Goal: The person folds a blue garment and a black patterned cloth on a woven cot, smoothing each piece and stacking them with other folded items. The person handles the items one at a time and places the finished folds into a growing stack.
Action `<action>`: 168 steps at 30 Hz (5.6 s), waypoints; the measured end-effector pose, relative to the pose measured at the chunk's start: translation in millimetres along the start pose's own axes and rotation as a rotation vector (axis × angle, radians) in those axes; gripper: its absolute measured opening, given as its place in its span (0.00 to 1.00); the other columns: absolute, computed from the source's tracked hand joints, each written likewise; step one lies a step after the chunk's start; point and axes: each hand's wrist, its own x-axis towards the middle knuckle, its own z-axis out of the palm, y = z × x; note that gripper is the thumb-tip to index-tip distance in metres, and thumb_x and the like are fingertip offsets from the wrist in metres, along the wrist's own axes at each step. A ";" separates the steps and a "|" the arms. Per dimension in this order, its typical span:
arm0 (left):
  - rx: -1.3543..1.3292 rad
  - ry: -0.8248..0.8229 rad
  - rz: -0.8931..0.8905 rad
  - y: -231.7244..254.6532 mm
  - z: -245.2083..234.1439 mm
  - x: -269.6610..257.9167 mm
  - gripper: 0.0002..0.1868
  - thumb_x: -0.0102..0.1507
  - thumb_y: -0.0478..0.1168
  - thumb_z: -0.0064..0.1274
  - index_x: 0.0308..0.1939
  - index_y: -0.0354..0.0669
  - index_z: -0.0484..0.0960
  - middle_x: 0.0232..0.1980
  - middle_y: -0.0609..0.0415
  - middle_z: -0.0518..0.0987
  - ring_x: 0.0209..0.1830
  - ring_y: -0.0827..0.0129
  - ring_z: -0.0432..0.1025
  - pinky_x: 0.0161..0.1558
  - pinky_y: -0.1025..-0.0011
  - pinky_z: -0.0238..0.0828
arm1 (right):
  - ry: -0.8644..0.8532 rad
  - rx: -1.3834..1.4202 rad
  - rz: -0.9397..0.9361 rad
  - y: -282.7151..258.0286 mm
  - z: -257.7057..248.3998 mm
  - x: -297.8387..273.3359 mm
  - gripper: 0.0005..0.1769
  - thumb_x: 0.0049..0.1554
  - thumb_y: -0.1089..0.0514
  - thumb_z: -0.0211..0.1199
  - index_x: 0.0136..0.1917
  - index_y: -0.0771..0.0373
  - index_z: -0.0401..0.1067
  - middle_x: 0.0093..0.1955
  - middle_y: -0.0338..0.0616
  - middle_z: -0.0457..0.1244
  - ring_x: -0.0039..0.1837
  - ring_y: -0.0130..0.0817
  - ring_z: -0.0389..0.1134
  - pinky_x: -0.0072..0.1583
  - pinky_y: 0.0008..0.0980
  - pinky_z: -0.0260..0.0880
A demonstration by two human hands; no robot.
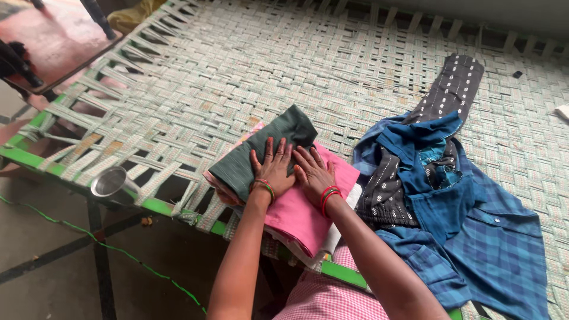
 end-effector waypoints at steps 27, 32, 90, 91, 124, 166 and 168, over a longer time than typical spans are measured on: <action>-0.045 0.010 -0.424 46.3 -28.5 -47.2 0.46 0.63 0.71 0.41 0.81 0.69 0.45 0.85 0.59 0.28 0.83 0.42 0.20 0.64 0.17 0.17 | 0.094 -0.022 -0.062 185.1 52.6 -143.8 0.29 0.63 0.45 0.54 0.72 0.61 0.64 0.78 0.54 0.54 0.78 0.54 0.55 0.73 0.44 0.56; -0.067 -0.106 -0.382 87.2 -30.0 -45.0 0.48 0.62 0.67 0.47 0.81 0.58 0.48 0.85 0.52 0.36 0.82 0.39 0.24 0.68 0.24 0.23 | 0.173 0.331 0.063 200.9 12.3 -184.4 0.19 0.62 0.50 0.58 0.60 0.63 0.74 0.71 0.50 0.63 0.68 0.48 0.67 0.65 0.39 0.69; -1.388 -0.131 0.352 430.8 140.8 -97.4 0.24 0.62 0.44 0.60 0.61 0.40 0.82 0.58 0.47 0.80 0.59 0.62 0.77 0.60 0.68 0.74 | 0.823 0.361 0.222 323.6 -33.4 -343.9 0.42 0.50 0.58 0.66 0.74 0.71 0.55 0.67 0.63 0.59 0.65 0.57 0.65 0.63 0.41 0.68; -1.342 -0.128 0.391 432.1 128.8 -112.7 0.24 0.62 0.43 0.61 0.62 0.40 0.81 0.60 0.46 0.78 0.60 0.61 0.75 0.61 0.67 0.72 | 0.825 0.323 0.246 325.0 -33.8 -346.8 0.46 0.49 0.57 0.68 0.74 0.73 0.52 0.66 0.63 0.59 0.64 0.57 0.65 0.63 0.42 0.67; -2.699 -0.661 0.196 370.4 110.4 -54.1 0.27 0.67 0.43 0.56 0.67 0.33 0.72 0.63 0.45 0.80 0.65 0.57 0.73 0.66 0.59 0.78 | -0.316 0.000 0.062 165.1 -222.9 -365.9 0.42 0.42 0.55 0.79 0.68 0.61 0.68 0.65 0.51 0.65 0.65 0.50 0.65 0.64 0.44 0.64; -1.994 -0.203 0.197 372.4 0.5 -146.7 0.08 0.72 0.36 0.55 0.37 0.47 0.74 0.30 0.70 0.67 0.25 0.90 0.56 0.26 0.87 0.52 | 0.451 1.272 0.241 203.3 -216.3 -364.2 0.16 0.61 0.65 0.65 0.62 0.73 0.75 0.54 0.45 0.71 0.54 0.26 0.71 0.58 0.26 0.71; -2.086 -0.314 0.152 372.1 -2.0 -149.1 0.09 0.71 0.37 0.58 0.37 0.48 0.74 0.26 0.69 0.68 0.18 0.90 0.57 0.15 0.87 0.50 | 0.467 1.227 0.189 195.2 -220.8 -364.3 0.19 0.59 0.67 0.67 0.64 0.72 0.74 0.56 0.44 0.70 0.56 0.25 0.70 0.60 0.26 0.71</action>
